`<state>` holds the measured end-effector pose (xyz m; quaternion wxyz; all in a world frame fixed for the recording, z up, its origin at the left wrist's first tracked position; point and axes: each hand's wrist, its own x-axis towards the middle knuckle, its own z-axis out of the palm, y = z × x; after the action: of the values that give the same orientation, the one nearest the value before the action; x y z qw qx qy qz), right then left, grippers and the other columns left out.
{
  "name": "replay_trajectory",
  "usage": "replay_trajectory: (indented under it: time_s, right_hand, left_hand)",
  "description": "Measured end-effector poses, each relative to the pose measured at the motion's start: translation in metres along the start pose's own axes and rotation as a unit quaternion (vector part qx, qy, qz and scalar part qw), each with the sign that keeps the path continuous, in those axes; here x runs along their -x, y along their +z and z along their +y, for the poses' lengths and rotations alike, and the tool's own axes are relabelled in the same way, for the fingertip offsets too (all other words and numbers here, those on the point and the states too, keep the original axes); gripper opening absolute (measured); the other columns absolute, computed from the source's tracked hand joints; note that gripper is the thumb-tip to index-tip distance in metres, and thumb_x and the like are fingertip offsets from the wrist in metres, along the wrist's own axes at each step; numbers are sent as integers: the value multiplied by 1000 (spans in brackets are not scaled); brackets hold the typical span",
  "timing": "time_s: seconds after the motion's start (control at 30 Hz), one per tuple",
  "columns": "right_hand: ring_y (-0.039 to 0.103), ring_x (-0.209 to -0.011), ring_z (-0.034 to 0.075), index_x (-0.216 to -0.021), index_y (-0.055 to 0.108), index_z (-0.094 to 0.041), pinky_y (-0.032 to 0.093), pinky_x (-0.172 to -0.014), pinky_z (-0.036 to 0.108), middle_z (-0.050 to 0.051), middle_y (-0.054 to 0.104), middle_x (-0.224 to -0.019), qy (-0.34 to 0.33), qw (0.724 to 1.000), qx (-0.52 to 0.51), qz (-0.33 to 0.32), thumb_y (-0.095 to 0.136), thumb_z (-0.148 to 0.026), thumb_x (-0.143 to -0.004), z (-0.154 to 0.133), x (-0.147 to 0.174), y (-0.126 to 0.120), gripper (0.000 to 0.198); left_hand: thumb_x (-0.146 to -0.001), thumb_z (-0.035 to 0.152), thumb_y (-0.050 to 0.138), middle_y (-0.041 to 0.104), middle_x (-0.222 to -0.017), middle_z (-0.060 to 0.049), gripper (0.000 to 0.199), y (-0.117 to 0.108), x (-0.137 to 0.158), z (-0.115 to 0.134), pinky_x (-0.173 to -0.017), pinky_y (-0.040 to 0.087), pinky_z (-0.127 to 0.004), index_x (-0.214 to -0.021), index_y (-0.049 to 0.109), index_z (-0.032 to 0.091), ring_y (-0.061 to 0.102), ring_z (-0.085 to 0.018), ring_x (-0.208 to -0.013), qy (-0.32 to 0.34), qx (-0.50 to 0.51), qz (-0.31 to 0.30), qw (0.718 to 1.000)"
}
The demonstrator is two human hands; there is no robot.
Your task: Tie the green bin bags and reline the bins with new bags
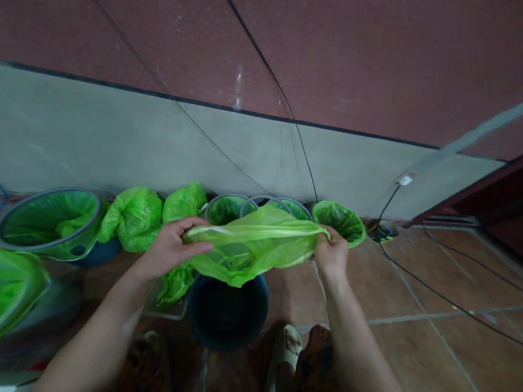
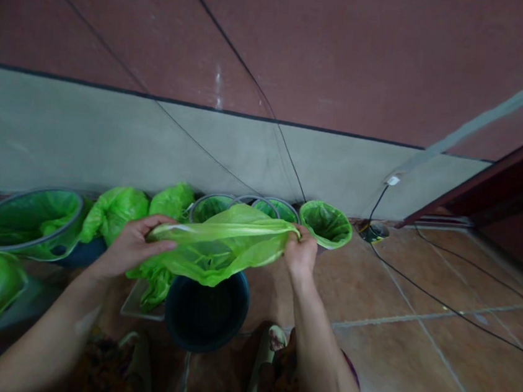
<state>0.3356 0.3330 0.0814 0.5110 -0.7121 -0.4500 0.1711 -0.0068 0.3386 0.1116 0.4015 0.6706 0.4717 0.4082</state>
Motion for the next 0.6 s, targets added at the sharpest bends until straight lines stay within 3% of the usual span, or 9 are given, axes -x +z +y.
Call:
replay_trajectory:
  time_s: [0.07,0.13,0.2,0.33,0.4,0.5,0.6]
  right_hand:
    - [56,-55,16,-105,70,-10,44,-52,26,8,70,-74,38,996,-76,34,48,-31,-72,5,-6,-5,45]
    - [53,-51,14,-109,69,-9,41,-48,24,8,69,-75,54,987,-136,66,49,-29,-70,7,-10,-11,48]
    - [50,-48,12,-110,69,-8,39,-47,24,9,68,-73,54,980,-169,87,51,-28,-69,8,-12,-17,49]
    - [43,-41,9,-109,71,-8,38,-45,24,5,63,-62,35,982,-162,94,51,-29,-74,9,-11,-26,45]
    - [45,-42,10,-104,72,-10,40,-44,24,4,63,-60,31,988,-127,81,49,-30,-75,10,-10,-28,43]
    - [55,-50,14,-94,75,-11,44,-48,25,6,68,-66,25,1000,-1,5,48,-26,-73,12,-8,-29,38]
    - [64,-69,18,-91,76,-15,48,-65,26,6,72,-77,-21,970,212,-118,51,-17,-69,9,-1,-24,33]
  left_hand:
    - [-66,35,73,71,-86,-3,32,-3,1,-5,-68,52,-27,-94,70,19,64,-18,-76,2,-59,-55,997]
    - [-68,28,66,71,-89,-4,29,-6,-1,-16,-71,52,-28,-95,70,20,65,-20,-79,-4,-131,-46,990]
    - [-66,23,61,70,-88,-4,31,-12,-3,-30,-71,52,-30,-96,69,20,65,-20,-76,-23,-211,25,977]
    - [-63,19,58,69,-91,-6,34,-26,-8,-45,-79,52,-36,-96,67,17,66,-25,-82,-88,-311,235,917]
    - [-63,20,59,68,-84,-6,32,-29,-9,-46,-75,53,-38,-95,66,16,66,-26,-79,-147,-239,285,917]
    - [-67,20,56,67,-73,-4,24,-26,-14,-43,-64,55,-36,-89,63,14,65,-23,-71,-225,20,286,931]
    - [-67,17,54,69,-75,-5,19,-19,-18,-40,-63,56,-33,-85,59,14,65,-20,-74,-219,195,289,911]
